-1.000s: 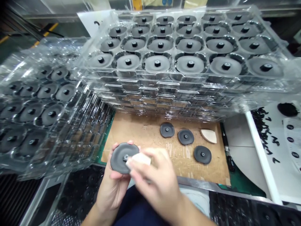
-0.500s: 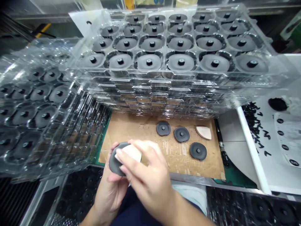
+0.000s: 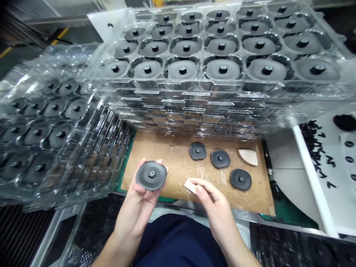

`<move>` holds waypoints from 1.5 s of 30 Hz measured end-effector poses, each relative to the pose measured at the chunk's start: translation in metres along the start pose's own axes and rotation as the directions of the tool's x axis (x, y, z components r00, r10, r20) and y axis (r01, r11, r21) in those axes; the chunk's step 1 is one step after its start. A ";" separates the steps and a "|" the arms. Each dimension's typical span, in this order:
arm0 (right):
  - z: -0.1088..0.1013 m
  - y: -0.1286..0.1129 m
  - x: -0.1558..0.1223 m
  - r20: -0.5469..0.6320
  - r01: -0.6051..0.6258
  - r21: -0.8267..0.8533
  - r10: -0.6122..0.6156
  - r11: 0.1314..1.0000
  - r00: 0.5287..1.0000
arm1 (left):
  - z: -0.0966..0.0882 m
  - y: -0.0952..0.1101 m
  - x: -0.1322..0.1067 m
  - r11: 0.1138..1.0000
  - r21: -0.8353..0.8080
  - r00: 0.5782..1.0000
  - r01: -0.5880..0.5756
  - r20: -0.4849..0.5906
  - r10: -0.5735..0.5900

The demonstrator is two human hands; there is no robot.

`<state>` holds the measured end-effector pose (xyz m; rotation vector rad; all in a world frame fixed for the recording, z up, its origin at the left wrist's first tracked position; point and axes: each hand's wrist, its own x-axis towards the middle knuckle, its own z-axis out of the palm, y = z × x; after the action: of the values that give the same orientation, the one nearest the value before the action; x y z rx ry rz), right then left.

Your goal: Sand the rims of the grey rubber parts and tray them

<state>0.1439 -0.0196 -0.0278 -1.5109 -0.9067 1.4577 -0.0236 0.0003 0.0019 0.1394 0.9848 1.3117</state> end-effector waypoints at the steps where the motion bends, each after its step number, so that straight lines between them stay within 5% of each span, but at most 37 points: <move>1: -0.002 0.010 -0.001 -0.007 -0.072 0.043 0.073 0.996 0.997 | 0.000 0.000 0.001 1.000 0.008 1.000 0.007 -0.013 -0.006; 4: -0.003 0.026 -0.002 0.022 -0.152 0.052 0.151 0.987 0.988 | 0.000 -0.002 0.002 0.998 0.041 0.999 0.037 -0.024 -0.036; 7: -0.001 0.017 0.002 0.032 -0.148 0.039 0.146 0.988 0.989 | 0.002 -0.003 0.003 0.995 0.075 0.998 0.064 0.007 -0.064; 10: 0.004 -0.015 0.012 0.006 -0.038 0.032 0.038 0.999 0.999 | 0.005 -0.005 0.003 0.994 0.092 0.996 0.063 0.055 -0.068; 12: 0.010 -0.041 0.015 0.000 0.156 -0.024 -0.156 0.988 0.988 | 0.006 -0.007 0.002 0.994 0.094 0.994 0.056 0.088 -0.064; 14: 0.019 -0.064 0.015 0.119 0.488 -0.183 -0.473 0.854 0.873 | 0.008 -0.009 0.001 0.989 0.121 0.990 0.089 0.103 -0.101; 16: 0.026 -0.079 0.012 0.323 0.648 -0.289 -0.566 0.705 0.759 | 0.008 -0.010 0.000 0.974 0.165 0.983 0.153 0.073 -0.167; 19: 0.031 -0.086 0.010 0.522 0.643 -0.373 -0.421 0.669 0.742 | 0.010 -0.010 -0.002 0.964 0.200 0.984 0.175 -0.002 -0.178; 21: 0.033 -0.086 0.010 0.475 0.651 -0.406 -0.460 0.641 0.750 | 0.012 -0.010 -0.004 0.965 0.205 0.984 0.163 0.039 -0.175; 24: 0.032 -0.084 0.008 0.335 0.710 -0.365 -0.627 0.602 0.703 | 0.014 -0.009 -0.005 0.960 0.212 0.964 0.185 0.150 -0.219; 28: 0.023 -0.087 0.002 0.477 0.648 -0.241 -0.493 0.723 0.728 | 0.014 -0.005 -0.004 0.969 0.183 0.969 0.165 0.155 -0.194; 31: 0.024 -0.089 0.004 0.398 0.635 -0.313 -0.510 0.706 0.763 | 0.017 -0.006 -0.005 0.965 0.182 0.952 0.187 0.210 -0.223; 34: 0.027 -0.089 0.004 0.359 0.740 -0.268 -0.649 0.617 0.671 | 0.021 -0.006 -0.009 0.965 0.178 0.941 0.195 0.244 -0.235; 36: 0.021 -0.086 0.001 0.433 0.750 -0.199 -0.630 0.631 0.645 | 0.020 -0.004 -0.010 0.969 0.155 0.948 0.194 0.225 -0.226; 40: -0.001 -0.077 -0.001 0.462 0.613 -0.271 -0.458 0.742 0.759 | 0.017 -0.003 -0.008 0.969 0.104 0.942 0.224 0.230 -0.243; 45: -0.015 -0.060 0.008 0.141 0.405 -0.208 -0.382 0.890 0.913 | 0.019 -0.008 -0.007 0.976 0.032 0.950 0.218 0.221 -0.219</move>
<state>0.1618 0.0100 0.0236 -1.3246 -1.3966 1.1612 -0.0046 0.0000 0.0117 0.1740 0.7890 1.0640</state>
